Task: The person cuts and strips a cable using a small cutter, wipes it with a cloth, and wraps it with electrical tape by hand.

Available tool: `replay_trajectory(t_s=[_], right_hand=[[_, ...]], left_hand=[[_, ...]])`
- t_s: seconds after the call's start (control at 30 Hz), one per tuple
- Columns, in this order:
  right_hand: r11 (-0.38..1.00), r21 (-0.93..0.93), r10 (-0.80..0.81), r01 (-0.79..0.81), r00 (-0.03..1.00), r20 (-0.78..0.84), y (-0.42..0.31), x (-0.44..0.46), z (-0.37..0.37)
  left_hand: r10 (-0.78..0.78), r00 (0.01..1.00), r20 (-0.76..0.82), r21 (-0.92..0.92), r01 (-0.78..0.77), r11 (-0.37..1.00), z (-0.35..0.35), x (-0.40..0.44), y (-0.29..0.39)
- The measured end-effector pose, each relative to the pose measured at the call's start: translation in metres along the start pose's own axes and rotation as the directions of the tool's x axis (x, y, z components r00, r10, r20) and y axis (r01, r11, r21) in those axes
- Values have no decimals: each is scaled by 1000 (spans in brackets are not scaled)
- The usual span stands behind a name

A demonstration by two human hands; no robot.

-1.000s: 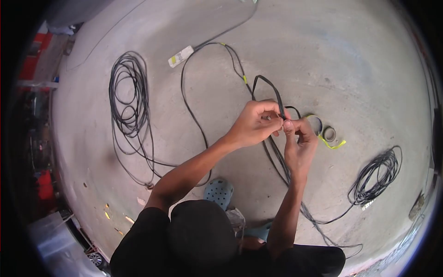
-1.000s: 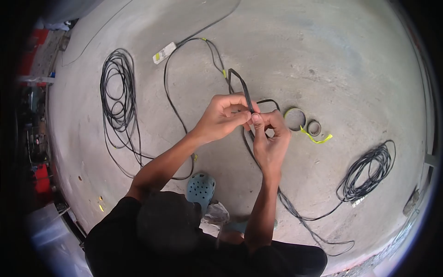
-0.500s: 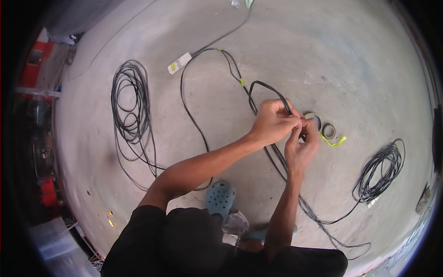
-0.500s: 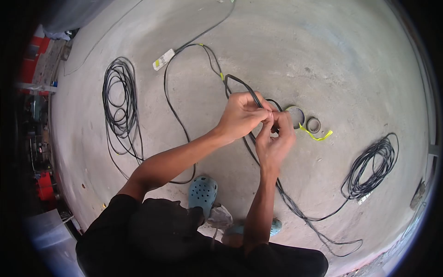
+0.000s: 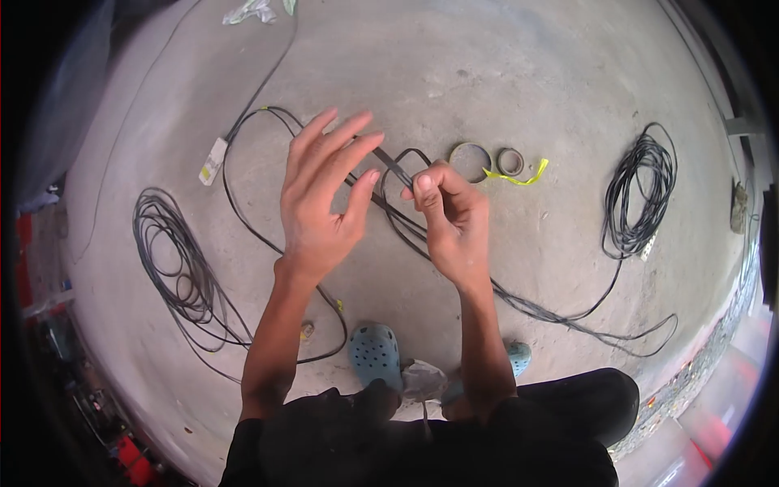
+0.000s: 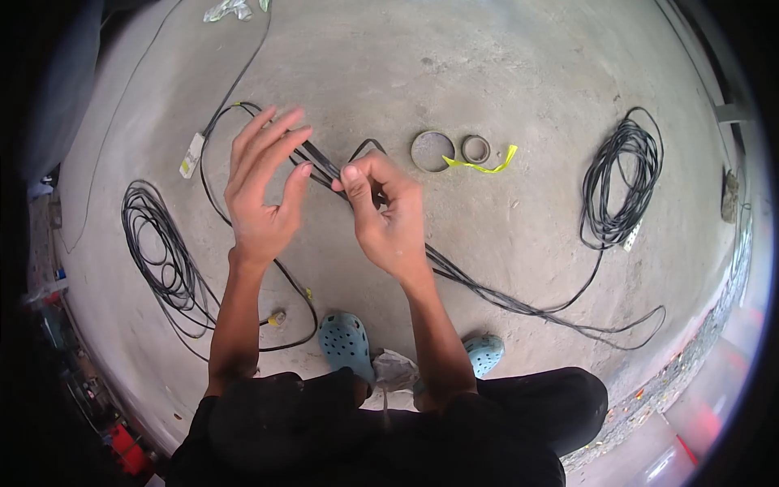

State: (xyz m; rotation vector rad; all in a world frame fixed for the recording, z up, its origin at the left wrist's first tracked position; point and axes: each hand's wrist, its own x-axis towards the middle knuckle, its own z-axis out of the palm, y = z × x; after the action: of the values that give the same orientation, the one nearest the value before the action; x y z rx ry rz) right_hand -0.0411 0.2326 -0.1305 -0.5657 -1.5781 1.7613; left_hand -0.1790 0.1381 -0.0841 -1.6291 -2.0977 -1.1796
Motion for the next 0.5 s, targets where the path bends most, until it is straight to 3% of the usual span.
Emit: replay_trajectory(t_s=[0.13, 0.23, 0.5], right_hand=[[993, 104, 47, -49, 999, 21, -13, -7, 8], [993, 99, 54, -60, 997, 63, -18, -11, 6], [968, 247, 3, -43, 987, 158, -28, -12, 12]], left_hand=[[-46, 998, -36, -320, 32, 947, 4, -7, -10], [-141, 990, -28, -438, 114, 892, 5, -11, -8], [-354, 928, 113, -790, 300, 535, 1, -20, 9]])
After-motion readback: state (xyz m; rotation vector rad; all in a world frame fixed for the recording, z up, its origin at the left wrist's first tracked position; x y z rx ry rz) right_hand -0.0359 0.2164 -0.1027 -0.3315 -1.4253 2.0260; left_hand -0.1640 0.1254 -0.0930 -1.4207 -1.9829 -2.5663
